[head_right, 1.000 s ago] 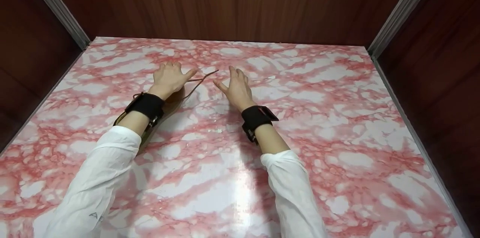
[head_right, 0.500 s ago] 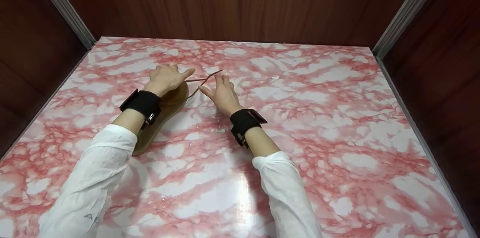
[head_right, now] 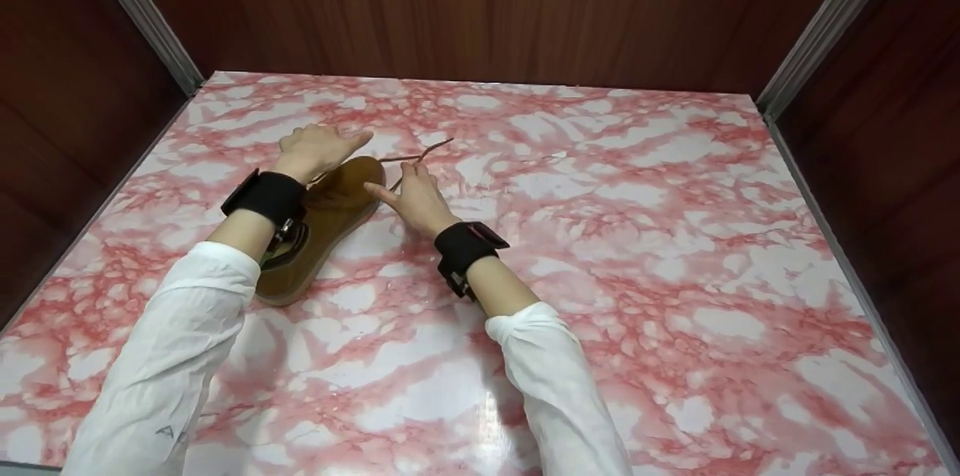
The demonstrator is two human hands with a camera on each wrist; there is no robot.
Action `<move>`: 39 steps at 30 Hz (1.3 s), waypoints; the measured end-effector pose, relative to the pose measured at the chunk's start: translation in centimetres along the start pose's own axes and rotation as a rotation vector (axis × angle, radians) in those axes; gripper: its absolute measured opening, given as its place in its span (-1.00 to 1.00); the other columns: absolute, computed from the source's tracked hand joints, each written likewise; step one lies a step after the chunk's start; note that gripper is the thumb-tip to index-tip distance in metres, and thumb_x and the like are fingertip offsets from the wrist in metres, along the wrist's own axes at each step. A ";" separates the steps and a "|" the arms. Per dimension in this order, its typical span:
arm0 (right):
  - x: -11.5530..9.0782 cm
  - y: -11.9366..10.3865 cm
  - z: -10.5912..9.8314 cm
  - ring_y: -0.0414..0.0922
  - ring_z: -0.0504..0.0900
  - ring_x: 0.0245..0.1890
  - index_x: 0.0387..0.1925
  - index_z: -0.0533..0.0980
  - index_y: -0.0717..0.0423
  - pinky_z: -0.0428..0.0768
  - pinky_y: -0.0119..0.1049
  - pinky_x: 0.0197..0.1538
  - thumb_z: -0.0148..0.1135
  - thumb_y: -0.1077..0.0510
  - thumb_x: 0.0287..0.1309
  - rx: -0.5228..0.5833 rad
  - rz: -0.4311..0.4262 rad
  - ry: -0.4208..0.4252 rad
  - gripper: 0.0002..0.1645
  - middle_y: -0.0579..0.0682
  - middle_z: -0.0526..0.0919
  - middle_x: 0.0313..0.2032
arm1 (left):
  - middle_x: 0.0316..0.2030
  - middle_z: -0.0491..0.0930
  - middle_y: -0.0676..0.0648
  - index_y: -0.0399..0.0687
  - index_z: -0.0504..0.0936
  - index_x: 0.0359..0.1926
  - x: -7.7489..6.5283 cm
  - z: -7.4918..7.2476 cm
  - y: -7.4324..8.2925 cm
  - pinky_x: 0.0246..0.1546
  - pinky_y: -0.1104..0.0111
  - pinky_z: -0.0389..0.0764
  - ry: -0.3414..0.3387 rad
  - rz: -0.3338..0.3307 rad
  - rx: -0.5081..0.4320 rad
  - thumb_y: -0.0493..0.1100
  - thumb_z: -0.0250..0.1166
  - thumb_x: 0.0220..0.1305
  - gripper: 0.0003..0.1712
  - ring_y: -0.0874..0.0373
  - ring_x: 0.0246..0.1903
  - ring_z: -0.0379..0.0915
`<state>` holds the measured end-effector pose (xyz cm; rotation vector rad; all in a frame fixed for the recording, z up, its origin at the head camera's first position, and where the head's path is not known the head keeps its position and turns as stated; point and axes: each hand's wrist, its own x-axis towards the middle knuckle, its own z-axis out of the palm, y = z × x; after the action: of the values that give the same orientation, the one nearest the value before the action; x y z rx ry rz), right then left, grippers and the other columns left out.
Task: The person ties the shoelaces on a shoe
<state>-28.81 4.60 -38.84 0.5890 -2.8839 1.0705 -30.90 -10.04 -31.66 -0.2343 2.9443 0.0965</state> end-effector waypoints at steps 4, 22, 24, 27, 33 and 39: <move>0.0 -0.7 1.0 -0.14 0.14 -0.15 -0.08 0.08 0.26 0.12 -0.36 -0.17 -0.18 -0.35 -0.41 0.030 0.036 -0.039 -0.07 0.09 0.17 -0.13 | -0.10 0.14 -0.13 0.00 0.18 -0.06 0.0 -0.1 -0.9 -0.41 -0.06 0.00 -0.029 -0.024 -0.008 0.50 -0.58 -0.48 0.01 -0.16 -0.19 -0.01; 0.1 -2.4 3.8 -0.15 0.29 -0.28 -0.20 0.23 0.17 0.24 -0.39 -0.28 -0.10 -0.30 -0.41 0.204 -0.003 -0.144 -0.24 0.04 0.33 -0.28 | -0.09 0.10 -0.20 -0.10 0.22 -0.09 -0.3 0.6 -4.4 -0.49 -0.04 0.10 -0.228 -0.066 -0.037 0.53 -0.47 -0.53 0.06 -0.17 -0.23 0.06; 0.1 -2.6 4.0 -0.16 0.29 -0.28 -0.21 0.21 0.18 0.24 -0.40 -0.28 -0.10 -0.30 -0.42 0.215 0.002 -0.154 -0.23 0.05 0.33 -0.28 | -0.09 0.09 -0.20 -0.08 0.21 -0.08 -0.5 0.6 -4.6 -0.51 -0.02 0.12 -0.265 -0.061 -0.042 0.54 -0.48 -0.58 0.08 -0.15 -0.24 0.07; 0.1 -2.9 4.3 -0.12 0.27 -0.25 -0.20 0.18 0.15 0.21 -0.40 -0.25 -0.08 -0.28 -0.41 0.276 -0.023 -0.173 -0.26 -0.02 0.32 -0.28 | -0.08 0.09 -0.18 -0.04 0.19 -0.07 -0.8 0.6 -4.7 -0.52 0.00 0.14 -0.294 -0.048 -0.048 0.55 -0.46 -0.60 0.08 -0.11 -0.23 0.08; 0.0 -3.2 5.3 -0.20 0.24 -0.23 -0.13 0.08 0.10 0.15 -0.39 -0.20 0.04 -0.18 -0.42 0.430 -0.089 -0.172 -0.24 -0.06 0.26 -0.24 | -0.04 -0.01 -0.18 -0.06 0.12 -0.03 -0.9 0.6 -4.6 -0.27 0.09 0.03 -0.406 -0.015 -0.135 0.43 -0.32 -0.35 -0.10 -0.08 -0.12 -0.09; -0.9 -4.4 5.2 -0.25 0.17 -0.20 -0.07 -0.07 0.17 0.10 -0.45 -0.18 0.05 -0.27 -0.54 0.373 0.035 -0.123 -0.01 0.01 0.13 -0.17 | -0.01 -0.07 -0.17 -0.04 0.06 0.00 -0.8 0.6 -4.6 -0.17 0.18 -0.09 -0.493 0.091 -0.132 0.34 -0.32 -0.20 -0.23 -0.04 -0.07 -0.20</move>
<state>-25.80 -1.46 -40.17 0.6349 -2.8166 1.6516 -29.29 -14.42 -32.30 -0.0777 2.4581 0.3140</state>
